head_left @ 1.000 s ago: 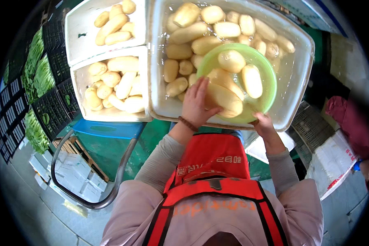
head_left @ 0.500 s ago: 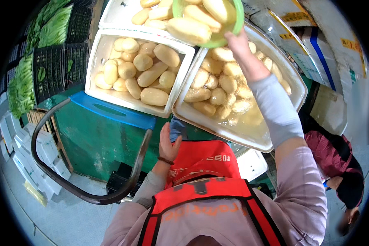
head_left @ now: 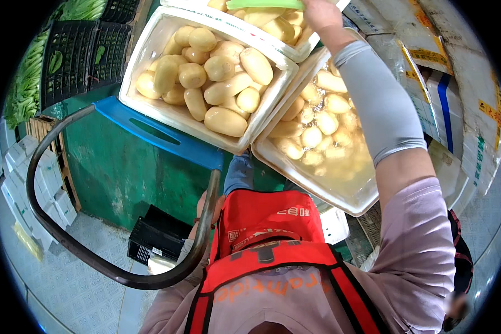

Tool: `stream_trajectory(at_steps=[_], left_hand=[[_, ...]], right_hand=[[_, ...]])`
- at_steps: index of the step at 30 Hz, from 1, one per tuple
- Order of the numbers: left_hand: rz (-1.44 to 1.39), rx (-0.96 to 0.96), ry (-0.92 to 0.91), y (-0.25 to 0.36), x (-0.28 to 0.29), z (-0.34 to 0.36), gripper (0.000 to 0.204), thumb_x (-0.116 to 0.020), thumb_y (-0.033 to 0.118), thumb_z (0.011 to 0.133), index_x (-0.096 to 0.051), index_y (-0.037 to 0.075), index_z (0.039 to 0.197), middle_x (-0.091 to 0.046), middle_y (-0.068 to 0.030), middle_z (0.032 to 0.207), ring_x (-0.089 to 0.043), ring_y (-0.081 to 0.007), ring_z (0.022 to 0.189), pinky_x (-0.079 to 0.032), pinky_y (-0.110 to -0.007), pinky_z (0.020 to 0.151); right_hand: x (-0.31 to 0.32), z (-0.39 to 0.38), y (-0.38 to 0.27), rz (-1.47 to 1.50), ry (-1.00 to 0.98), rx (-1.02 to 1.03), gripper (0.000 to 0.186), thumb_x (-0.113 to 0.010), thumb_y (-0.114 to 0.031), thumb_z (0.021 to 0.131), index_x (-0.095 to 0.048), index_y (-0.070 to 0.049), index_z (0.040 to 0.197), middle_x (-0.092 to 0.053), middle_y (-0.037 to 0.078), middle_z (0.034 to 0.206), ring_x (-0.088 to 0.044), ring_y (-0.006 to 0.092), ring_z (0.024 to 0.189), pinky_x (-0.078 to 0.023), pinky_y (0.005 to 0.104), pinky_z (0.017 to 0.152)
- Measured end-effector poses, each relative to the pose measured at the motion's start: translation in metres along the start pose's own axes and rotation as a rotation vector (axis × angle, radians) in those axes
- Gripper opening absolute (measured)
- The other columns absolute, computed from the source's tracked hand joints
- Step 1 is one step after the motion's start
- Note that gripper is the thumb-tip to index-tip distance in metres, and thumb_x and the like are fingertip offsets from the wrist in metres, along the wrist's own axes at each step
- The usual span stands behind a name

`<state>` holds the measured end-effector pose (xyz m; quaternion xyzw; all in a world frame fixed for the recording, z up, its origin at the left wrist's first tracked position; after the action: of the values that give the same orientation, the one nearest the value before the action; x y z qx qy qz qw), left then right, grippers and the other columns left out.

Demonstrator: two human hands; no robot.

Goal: The person uses a green scoop to transfer peeled root vegetables from a water-filled tub into white crates. After filling the crates, they push a hand truck loaded with the crates across the warehouse floor and then pour the vegetables onto a metal table.

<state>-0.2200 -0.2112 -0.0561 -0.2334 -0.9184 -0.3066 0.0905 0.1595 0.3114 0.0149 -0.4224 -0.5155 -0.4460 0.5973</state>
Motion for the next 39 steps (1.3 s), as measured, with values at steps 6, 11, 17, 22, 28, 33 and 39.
stream_trajectory(at_steps=[6, 11, 17, 22, 28, 33, 39], left_hand=[[-0.051, 0.032, -0.042, -0.034, 0.0, -0.004, 0.053, -0.067, 0.016, 0.085, -0.046, 0.008, 0.134, -0.049, -0.0121, 0.131, -0.051, -0.0221, 0.114, -0.046, -0.039, 0.09], [0.014, 0.105, -0.039, -0.01, -0.01, -0.007, 0.051, -0.065, 0.02, 0.085, -0.047, 0.006, 0.131, -0.052, -0.0142, 0.129, -0.053, -0.024, 0.113, -0.046, -0.04, 0.089], [0.499, -0.04, -0.16, 0.059, -0.02, 0.001, 0.049, -0.065, 0.019, 0.084, -0.049, 0.003, 0.127, -0.057, -0.0197, 0.118, -0.057, -0.0328, 0.107, -0.047, -0.041, 0.089], [0.553, -0.292, -0.157, 0.105, -0.048, 0.019, 0.044, -0.066, 0.018, 0.082, -0.053, 0.003, 0.121, -0.059, -0.0176, 0.114, -0.058, -0.0332, 0.103, -0.048, -0.04, 0.086], [0.36, -0.434, -0.202, 0.181, -0.115, 0.038, 0.041, -0.066, 0.016, 0.082, -0.055, 0.004, 0.119, -0.063, -0.0151, 0.104, -0.062, -0.0283, 0.093, -0.05, -0.035, 0.08], [0.246, -0.286, -0.276, 0.188, -0.177, 0.083, 0.037, -0.065, 0.017, 0.084, -0.056, 0.001, 0.116, -0.064, -0.0139, 0.105, -0.063, -0.0219, 0.092, -0.05, -0.033, 0.077], [0.441, -0.279, -0.327, 0.169, -0.234, 0.143, 0.039, -0.066, 0.018, 0.083, -0.056, 0.001, 0.117, -0.065, -0.013, 0.104, -0.064, -0.0194, 0.09, -0.051, -0.031, 0.077]], right_hand=[[0.022, 0.025, 0.038, 0.167, 0.065, -0.219, 0.048, -0.043, -0.016, 0.089, -0.046, -0.03, 0.135, -0.044, 0.022, 0.136, -0.049, 0.0312, 0.121, -0.04, 0.0379, 0.099], [0.029, 0.003, 0.051, -0.025, 0.212, -0.081, 0.056, -0.044, -0.005, 0.083, -0.047, -0.03, 0.133, -0.048, 0.02, 0.133, -0.056, 0.0348, 0.111, -0.046, 0.0382, 0.093], [0.057, 0.007, 0.079, 0.119, 0.29, -0.148, 0.049, -0.049, -0.006, 0.083, -0.048, -0.02, 0.13, -0.051, 0.018, 0.127, -0.056, 0.0307, 0.108, -0.045, 0.0355, 0.092], [0.097, -0.089, 0.149, 0.351, 0.57, -0.294, 0.044, -0.053, -0.006, 0.083, -0.049, -0.011, 0.127, -0.053, 0.016, 0.123, -0.055, 0.0273, 0.107, -0.044, 0.0333, 0.092], [0.098, -0.423, 0.183, 0.716, 0.654, -0.952, 0.031, -0.059, -0.006, 0.086, -0.058, 0.003, 0.116, -0.062, 0.014, 0.111, -0.058, 0.0209, 0.102, -0.043, 0.0315, 0.091], [0.078, -0.679, 0.169, 0.27, 0.408, -1.403, 0.052, -0.056, -0.005, 0.086, -0.042, -0.005, 0.136, -0.056, 0.015, 0.126, -0.055, 0.0244, 0.112, -0.041, 0.0311, 0.096], [0.009, -0.734, 0.133, 0.165, 0.294, -1.496, 0.069, -0.056, 0.002, 0.08, -0.029, -0.006, 0.144, -0.044, 0.019, 0.139, -0.044, 0.0308, 0.127, -0.035, 0.0338, 0.104]])
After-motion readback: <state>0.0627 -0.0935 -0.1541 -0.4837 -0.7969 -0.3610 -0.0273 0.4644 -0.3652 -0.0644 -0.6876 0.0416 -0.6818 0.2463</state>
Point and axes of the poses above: each hand's wrist, its own z-axis towards the middle knuckle, its own x-axis out of the back of the hand, y = z × x, the point moved 7 cm from there along z, towards the middle knuckle
